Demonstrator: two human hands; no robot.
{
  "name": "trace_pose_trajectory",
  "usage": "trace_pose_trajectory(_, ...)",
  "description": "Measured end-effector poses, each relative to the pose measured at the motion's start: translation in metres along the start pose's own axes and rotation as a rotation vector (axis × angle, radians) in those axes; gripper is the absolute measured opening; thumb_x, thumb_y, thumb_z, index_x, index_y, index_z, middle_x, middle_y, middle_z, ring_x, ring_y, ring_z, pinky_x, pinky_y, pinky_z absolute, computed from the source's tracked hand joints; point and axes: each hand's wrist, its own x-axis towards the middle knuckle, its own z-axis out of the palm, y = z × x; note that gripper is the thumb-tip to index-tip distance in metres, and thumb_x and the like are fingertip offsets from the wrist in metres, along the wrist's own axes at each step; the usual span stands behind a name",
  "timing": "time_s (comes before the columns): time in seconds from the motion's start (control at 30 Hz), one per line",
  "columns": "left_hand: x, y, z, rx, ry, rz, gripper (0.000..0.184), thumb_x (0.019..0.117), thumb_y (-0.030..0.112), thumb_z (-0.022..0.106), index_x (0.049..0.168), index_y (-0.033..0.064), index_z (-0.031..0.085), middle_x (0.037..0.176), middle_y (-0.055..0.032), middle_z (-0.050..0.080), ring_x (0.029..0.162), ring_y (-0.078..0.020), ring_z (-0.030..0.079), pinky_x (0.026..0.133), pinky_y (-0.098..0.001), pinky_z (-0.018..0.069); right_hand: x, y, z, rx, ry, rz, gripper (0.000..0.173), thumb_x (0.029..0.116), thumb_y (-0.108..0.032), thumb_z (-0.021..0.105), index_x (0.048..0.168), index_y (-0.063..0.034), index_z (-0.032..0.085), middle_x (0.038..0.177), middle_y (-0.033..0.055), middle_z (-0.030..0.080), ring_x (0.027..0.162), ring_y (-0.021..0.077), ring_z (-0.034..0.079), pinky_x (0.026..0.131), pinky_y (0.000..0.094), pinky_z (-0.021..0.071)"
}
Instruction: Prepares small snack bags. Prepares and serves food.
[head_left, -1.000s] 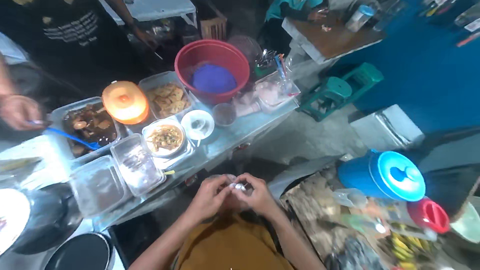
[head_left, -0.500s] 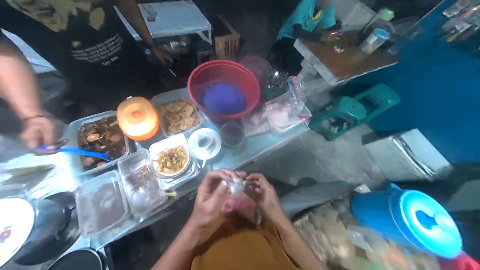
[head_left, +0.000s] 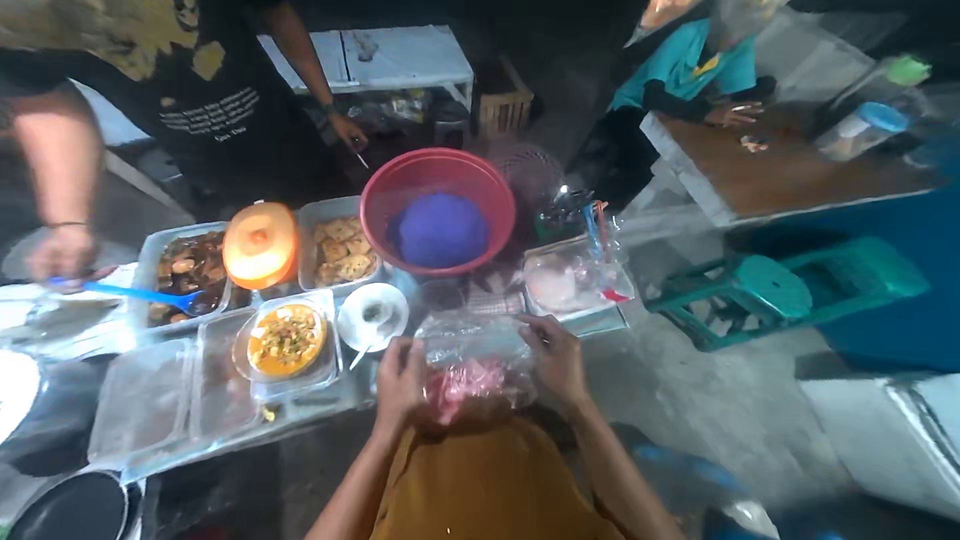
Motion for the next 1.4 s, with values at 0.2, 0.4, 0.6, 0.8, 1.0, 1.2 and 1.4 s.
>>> trace_pose_trajectory(0.2,-0.016,0.012,0.050,-0.005,-0.260,0.011,0.041,0.0945,0.028,0.071,0.124,0.0005,0.063,0.105,-0.0067,0.073,0.092,-0.0132,0.072,0.082,-0.0331,0.0623,0.011,0.033,-0.013,0.200,-0.355,-0.048,0.015,0.0998,-0.007,0.063,0.110,-0.0025,0.073,0.115,0.0102,0.070,0.099,0.0152,0.070,0.085,0.0307,0.0626)
trace_pose_trajectory(0.4,-0.007,-0.005,0.067,-0.217,0.283,-0.031,0.020,0.1003,0.005,0.055,0.117,-0.0051,0.058,0.102,-0.0090,0.067,0.090,-0.0143,0.069,0.082,-0.0349,0.0615,0.037,0.074,-0.041,-0.071,-0.021,0.025,0.017,0.0999,-0.008,0.061,0.111,-0.0028,0.072,0.111,0.0107,0.070,0.095,0.0141,0.070,0.084,0.0291,0.0613)
trace_pose_trajectory(0.6,-0.004,0.009,0.081,0.005,0.189,0.073,0.017,0.0943,0.012,0.065,0.105,-0.0007,0.068,0.102,-0.0092,0.066,0.087,-0.0124,0.067,0.071,-0.0271,0.0600,0.029,0.037,-0.020,-0.119,0.125,-0.632,0.020,0.0962,-0.006,0.054,0.110,-0.0083,0.068,0.122,0.0119,0.066,0.124,0.0242,0.060,0.107,0.0393,0.0515)
trace_pose_trajectory(0.8,-0.012,0.031,0.091,-0.186,0.135,-0.045,0.014,0.0982,0.006,0.063,0.108,-0.0026,0.057,0.091,-0.0087,0.070,0.078,-0.0174,0.071,0.071,-0.0338,0.0630,0.035,0.008,0.012,-0.422,-0.564,-0.382,0.024,0.0964,-0.008,0.057,0.118,-0.0039,0.066,0.107,0.0150,0.073,0.094,0.0305,0.074,0.079,0.0481,0.0618)
trace_pose_trajectory(1.0,-0.008,0.032,0.089,-0.543,0.275,-0.451,0.029,0.1024,0.004,0.058,0.128,-0.0024,0.046,0.099,-0.0178,0.071,0.082,-0.0261,0.074,0.068,-0.0389,0.0635,0.027,0.022,-0.024,-0.536,-0.496,-0.371,0.023,0.0971,-0.008,0.060,0.118,-0.0077,0.070,0.120,0.0138,0.068,0.108,0.0284,0.069,0.083,0.0396,0.0616)
trace_pose_trajectory(1.2,0.004,0.036,0.086,-0.565,0.169,-0.378,0.018,0.0981,0.001,0.063,0.112,-0.0034,0.052,0.088,-0.0130,0.069,0.079,-0.0218,0.071,0.078,-0.0403,0.0627,0.055,0.014,0.010,-0.419,-0.869,-0.121,0.034,0.1016,-0.016,0.057,0.132,-0.0031,0.061,0.123,0.0174,0.069,0.114,0.0320,0.068,0.100,0.0495,0.0549)
trace_pose_trajectory(1.4,0.012,0.028,0.072,-0.486,0.286,-0.280,0.014,0.1005,0.008,0.061,0.107,0.0061,0.049,0.074,-0.0033,0.059,0.057,-0.0108,0.055,0.053,-0.0259,0.0491,0.077,0.041,0.013,-0.689,-1.014,0.251,0.047,0.1008,-0.015,0.061,0.144,0.0022,0.053,0.140,0.0248,0.059,0.132,0.0384,0.057,0.112,0.0556,0.0440)
